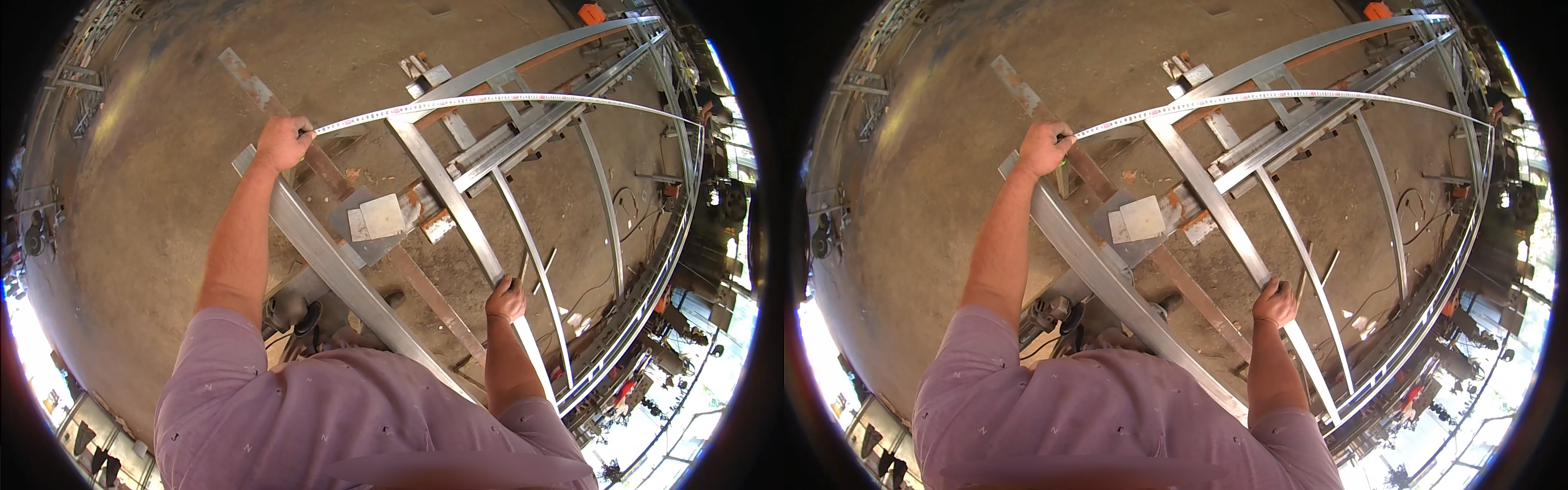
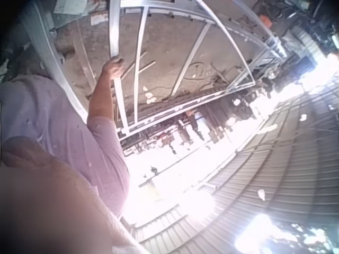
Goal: The person uses a tape measure to measure various sections of a large metal frame structure on the workshop floor. They repeatedly extend and retract the tape, aligning it along different beams and cross members to record dimensions.
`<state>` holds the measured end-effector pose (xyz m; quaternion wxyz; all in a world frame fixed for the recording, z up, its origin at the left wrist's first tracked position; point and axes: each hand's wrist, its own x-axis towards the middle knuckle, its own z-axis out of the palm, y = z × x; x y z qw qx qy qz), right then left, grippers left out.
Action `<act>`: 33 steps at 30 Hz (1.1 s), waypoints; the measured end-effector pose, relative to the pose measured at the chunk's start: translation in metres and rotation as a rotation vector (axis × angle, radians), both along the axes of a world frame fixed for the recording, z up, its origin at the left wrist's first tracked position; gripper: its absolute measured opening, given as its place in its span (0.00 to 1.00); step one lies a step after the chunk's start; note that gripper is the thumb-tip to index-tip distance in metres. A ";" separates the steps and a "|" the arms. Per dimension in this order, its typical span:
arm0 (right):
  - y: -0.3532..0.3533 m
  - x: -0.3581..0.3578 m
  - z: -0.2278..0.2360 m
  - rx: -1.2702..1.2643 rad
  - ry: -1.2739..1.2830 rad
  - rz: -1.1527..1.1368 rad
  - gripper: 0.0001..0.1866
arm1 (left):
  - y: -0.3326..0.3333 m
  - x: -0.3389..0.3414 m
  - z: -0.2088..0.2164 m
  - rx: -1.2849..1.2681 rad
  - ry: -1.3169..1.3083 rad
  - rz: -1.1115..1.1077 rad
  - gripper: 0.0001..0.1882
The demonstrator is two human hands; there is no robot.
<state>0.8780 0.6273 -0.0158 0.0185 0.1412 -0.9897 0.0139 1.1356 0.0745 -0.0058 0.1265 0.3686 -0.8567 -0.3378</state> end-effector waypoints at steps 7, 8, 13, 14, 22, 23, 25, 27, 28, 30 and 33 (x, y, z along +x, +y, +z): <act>0.002 0.000 -0.002 -0.016 0.013 0.006 0.23 | 0.000 0.000 0.001 0.006 -0.014 0.001 0.07; 0.002 0.000 -0.003 -0.023 0.015 0.015 0.24 | -0.001 0.000 0.001 0.007 -0.013 0.000 0.07; 0.002 0.001 -0.001 -0.008 0.001 0.016 0.23 | 0.001 0.000 0.001 0.026 -0.028 0.013 0.08; 0.003 0.000 -0.001 -0.009 0.003 0.020 0.23 | 0.000 0.000 0.001 0.029 -0.027 0.012 0.08; 0.002 0.000 -0.002 0.000 -0.008 0.008 0.23 | 0.002 -0.001 0.005 0.052 -0.051 0.034 0.08; 0.001 0.000 0.000 0.001 -0.006 0.008 0.23 | 0.002 -0.001 0.005 0.050 -0.049 0.031 0.08; 0.002 0.000 -0.001 0.009 -0.005 0.005 0.23 | 0.001 0.000 0.004 0.046 -0.044 0.025 0.08; 0.004 -0.001 -0.003 0.013 -0.009 -0.002 0.23 | 0.001 -0.001 0.005 0.036 -0.042 0.013 0.08; 0.004 -0.001 -0.003 0.015 -0.012 -0.006 0.24 | 0.001 -0.001 0.005 0.036 -0.044 0.016 0.08; 0.004 -0.001 -0.003 0.014 -0.017 -0.010 0.24 | 0.001 -0.001 0.005 0.037 -0.049 0.022 0.08; 0.003 -0.001 -0.002 0.014 -0.021 -0.011 0.24 | 0.001 -0.001 0.002 0.022 -0.047 0.022 0.08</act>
